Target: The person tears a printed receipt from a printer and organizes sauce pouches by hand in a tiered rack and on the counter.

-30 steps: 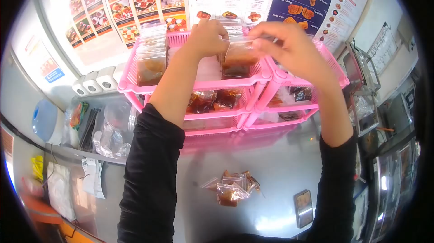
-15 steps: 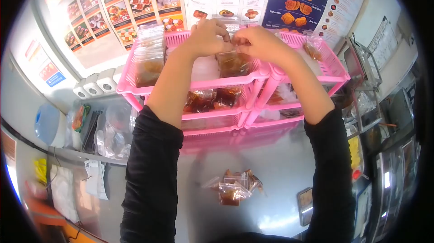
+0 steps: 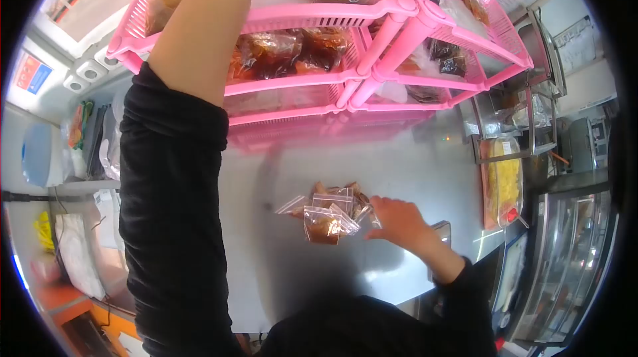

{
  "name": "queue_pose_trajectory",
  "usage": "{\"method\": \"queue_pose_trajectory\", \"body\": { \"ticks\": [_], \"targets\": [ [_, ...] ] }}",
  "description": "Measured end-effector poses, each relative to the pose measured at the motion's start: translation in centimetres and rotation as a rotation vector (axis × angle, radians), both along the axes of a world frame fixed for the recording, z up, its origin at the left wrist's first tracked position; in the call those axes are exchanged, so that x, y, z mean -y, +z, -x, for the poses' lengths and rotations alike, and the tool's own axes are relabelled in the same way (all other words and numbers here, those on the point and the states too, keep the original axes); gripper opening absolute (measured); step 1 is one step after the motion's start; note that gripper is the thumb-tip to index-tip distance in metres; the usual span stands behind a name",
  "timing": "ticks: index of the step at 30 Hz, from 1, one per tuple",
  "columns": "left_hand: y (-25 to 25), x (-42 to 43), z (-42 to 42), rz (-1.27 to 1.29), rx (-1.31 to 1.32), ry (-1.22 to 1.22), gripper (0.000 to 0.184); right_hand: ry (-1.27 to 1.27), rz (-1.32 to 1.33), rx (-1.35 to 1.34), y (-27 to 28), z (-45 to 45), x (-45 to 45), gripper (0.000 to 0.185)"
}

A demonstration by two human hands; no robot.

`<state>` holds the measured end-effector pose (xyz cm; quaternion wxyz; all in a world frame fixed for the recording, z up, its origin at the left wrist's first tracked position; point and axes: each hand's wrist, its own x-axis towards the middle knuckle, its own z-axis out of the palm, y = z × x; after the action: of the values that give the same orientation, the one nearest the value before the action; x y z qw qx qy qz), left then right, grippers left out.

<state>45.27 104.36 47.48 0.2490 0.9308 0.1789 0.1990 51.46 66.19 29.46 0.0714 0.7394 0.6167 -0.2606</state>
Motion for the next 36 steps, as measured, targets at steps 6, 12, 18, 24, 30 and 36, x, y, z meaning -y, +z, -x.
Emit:
{"method": "queue_pose_trajectory", "body": {
  "ticks": [6,12,18,24,30,36],
  "targets": [
    [-1.1,-1.5,-0.4,-0.046,-0.004,-0.087,0.02,-0.026,-0.369,-0.212,6.5,-2.6,-1.6,0.009],
    [-1.5,-1.1,-0.5,-0.048,0.063,-0.004,0.016,0.205,-0.891,-0.246,22.2,-4.7,-8.2,0.006],
    [-1.2,-1.0,-0.7,-0.084,0.136,0.091,0.017,0.315,-1.017,-0.485,23.9,-7.0,-19.0,0.015],
    [-1.3,-1.6,-0.5,-0.197,0.048,0.085,0.02,0.079,-0.59,-0.63,20.9,-6.8,-23.4,0.015],
    [-1.0,-1.6,-0.5,0.024,0.163,0.095,0.025,0.214,-0.664,-0.131,20.1,-7.3,-25.5,0.014],
    [0.1,-1.0,0.5,0.214,0.052,-0.052,0.044,0.298,-0.763,0.15,19.2,-8.0,-25.6,0.016]
  ]
}}
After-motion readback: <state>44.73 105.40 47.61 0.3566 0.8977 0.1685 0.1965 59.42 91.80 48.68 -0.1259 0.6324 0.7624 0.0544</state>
